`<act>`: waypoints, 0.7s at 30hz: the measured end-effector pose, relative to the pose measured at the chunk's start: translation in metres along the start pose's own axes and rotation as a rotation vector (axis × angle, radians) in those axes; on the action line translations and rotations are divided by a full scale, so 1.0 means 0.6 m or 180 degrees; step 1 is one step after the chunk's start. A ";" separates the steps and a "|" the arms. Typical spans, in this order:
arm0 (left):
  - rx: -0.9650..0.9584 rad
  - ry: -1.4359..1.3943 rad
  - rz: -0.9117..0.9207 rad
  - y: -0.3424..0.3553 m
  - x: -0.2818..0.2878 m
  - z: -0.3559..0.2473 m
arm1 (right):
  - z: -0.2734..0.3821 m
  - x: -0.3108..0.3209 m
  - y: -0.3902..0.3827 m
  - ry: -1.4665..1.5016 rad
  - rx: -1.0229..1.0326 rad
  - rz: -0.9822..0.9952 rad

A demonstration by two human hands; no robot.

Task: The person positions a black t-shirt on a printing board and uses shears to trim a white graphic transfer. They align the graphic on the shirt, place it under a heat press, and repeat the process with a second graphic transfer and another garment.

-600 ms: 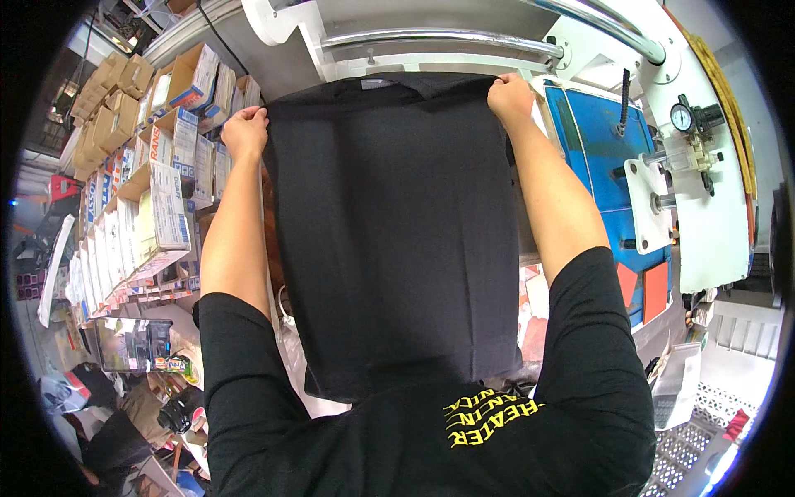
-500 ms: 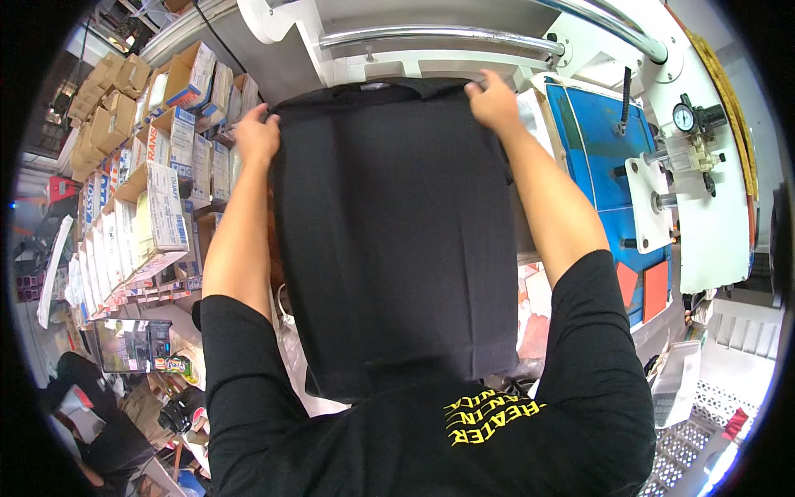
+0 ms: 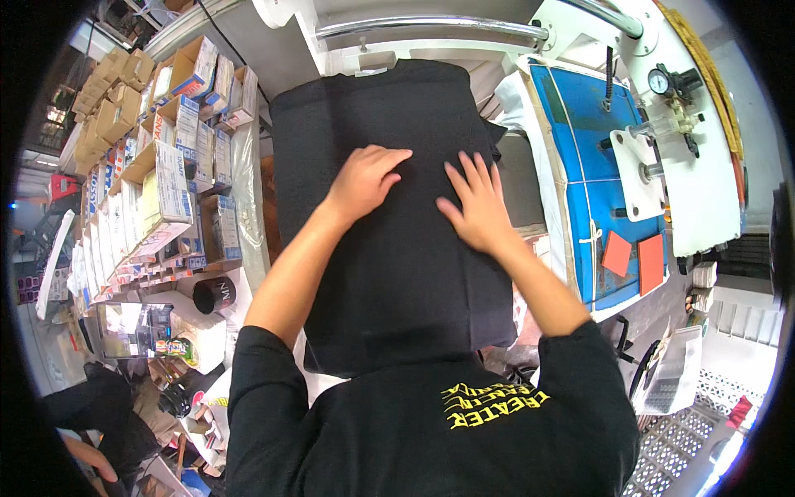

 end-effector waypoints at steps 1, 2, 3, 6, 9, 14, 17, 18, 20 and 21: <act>0.0164 -0.0045 -0.0081 -0.003 -0.005 -0.014 | 0.011 0.009 -0.056 0.0057 -0.0107 0.0065; 0.0126 -0.0097 -0.0308 -0.003 -0.008 -0.020 | 0.018 0.016 -0.110 0.0072 -0.0282 0.0175; 0.0310 -0.0101 -0.0264 -0.003 -0.016 -0.013 | 0.024 0.017 -0.157 0.0120 -0.0438 0.0282; 0.0859 -0.0265 -0.0171 0.007 -0.034 0.008 | 0.033 0.009 -0.265 0.0461 -0.0945 0.0055; 0.1411 -0.0162 -0.1309 -0.036 0.024 0.029 | 0.026 -0.015 -0.316 0.1480 -0.1664 -0.0384; 0.2541 0.0140 -0.2175 -0.305 0.180 0.123 | -0.053 -0.097 -0.435 0.3360 -0.2793 -0.0928; 0.4319 -0.3085 -0.0820 -0.554 0.105 0.183 | -0.041 -0.103 -0.444 0.5406 -0.3060 -0.1339; 0.4634 -0.3452 -0.0580 -0.593 0.069 0.142 | -0.050 -0.106 -0.455 0.5548 -0.3131 -0.1332; 0.4761 -0.3660 -0.0248 -0.655 0.036 0.083 | -0.060 -0.105 -0.467 0.5832 -0.3269 -0.1399; 0.4583 -0.3523 -0.0161 -0.677 0.031 0.061 | -0.059 -0.096 -0.464 0.5986 -0.3198 -0.1430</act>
Point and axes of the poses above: each hand's wrist, its own y-axis towards the middle knuckle, its own x-axis out of the back of the hand, z = x × y, the point moved 7 cm from there along y, towards the middle knuckle, and after that the axes turned 10 degrees about x, right-handed, at the moved point
